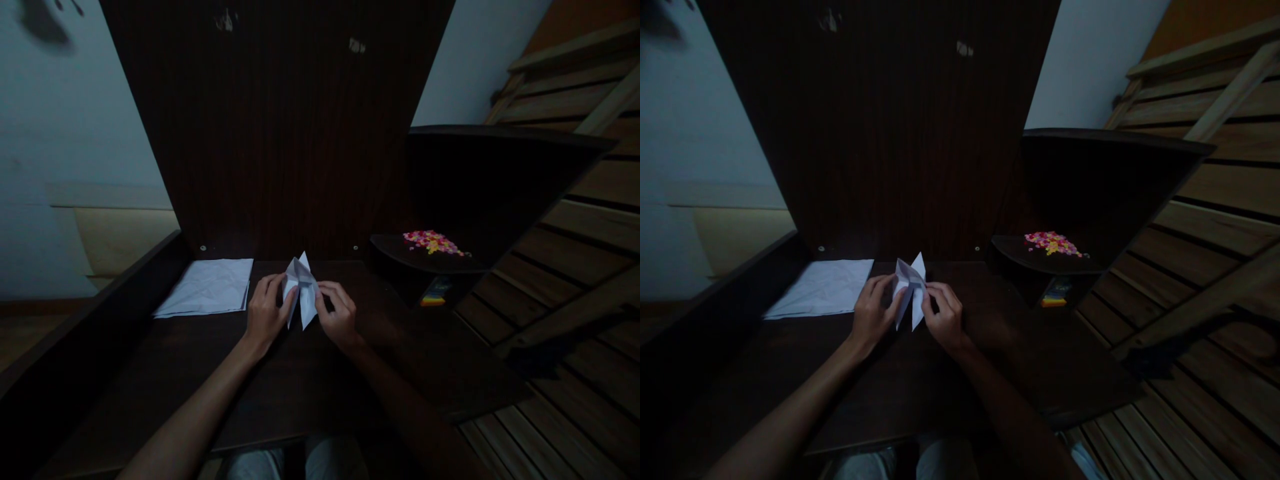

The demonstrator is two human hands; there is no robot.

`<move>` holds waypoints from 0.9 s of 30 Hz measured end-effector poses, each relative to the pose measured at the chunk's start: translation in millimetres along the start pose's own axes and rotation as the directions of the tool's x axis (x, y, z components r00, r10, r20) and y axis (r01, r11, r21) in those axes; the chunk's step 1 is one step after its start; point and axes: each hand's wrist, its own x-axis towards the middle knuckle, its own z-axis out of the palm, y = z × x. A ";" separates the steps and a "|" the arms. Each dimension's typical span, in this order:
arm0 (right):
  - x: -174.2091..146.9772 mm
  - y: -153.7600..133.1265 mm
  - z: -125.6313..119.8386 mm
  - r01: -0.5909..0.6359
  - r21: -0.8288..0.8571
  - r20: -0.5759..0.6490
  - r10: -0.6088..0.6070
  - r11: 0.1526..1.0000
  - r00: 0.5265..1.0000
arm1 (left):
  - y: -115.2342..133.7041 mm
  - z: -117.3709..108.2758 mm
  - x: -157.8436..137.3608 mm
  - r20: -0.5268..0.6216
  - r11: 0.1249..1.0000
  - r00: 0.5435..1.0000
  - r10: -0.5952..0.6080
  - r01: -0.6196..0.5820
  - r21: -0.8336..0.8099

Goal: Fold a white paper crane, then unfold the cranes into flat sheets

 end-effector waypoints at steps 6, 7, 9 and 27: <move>-2.9 -2.5 0.4 0.122 0.019 0.025 -0.122 0.992 0.992 | -0.9 -0.2 0.0 0.024 1.000 1.000 0.001 -0.002 0.020; -3.0 -2.0 0.3 0.121 0.016 0.028 -0.121 0.993 0.992 | -1.9 -0.7 0.3 0.029 1.000 1.000 -0.003 0.003 0.004; -2.7 0.1 -0.2 0.089 0.001 0.034 -0.089 0.996 0.995 | -3.9 -1.8 1.2 0.031 0.999 0.999 -0.019 0.020 -0.030; 14.4 26.7 -8.2 -0.364 0.107 -0.074 0.372 0.925 0.925 | -6.6 -10.9 15.1 0.148 0.844 0.872 -0.467 0.490 -0.220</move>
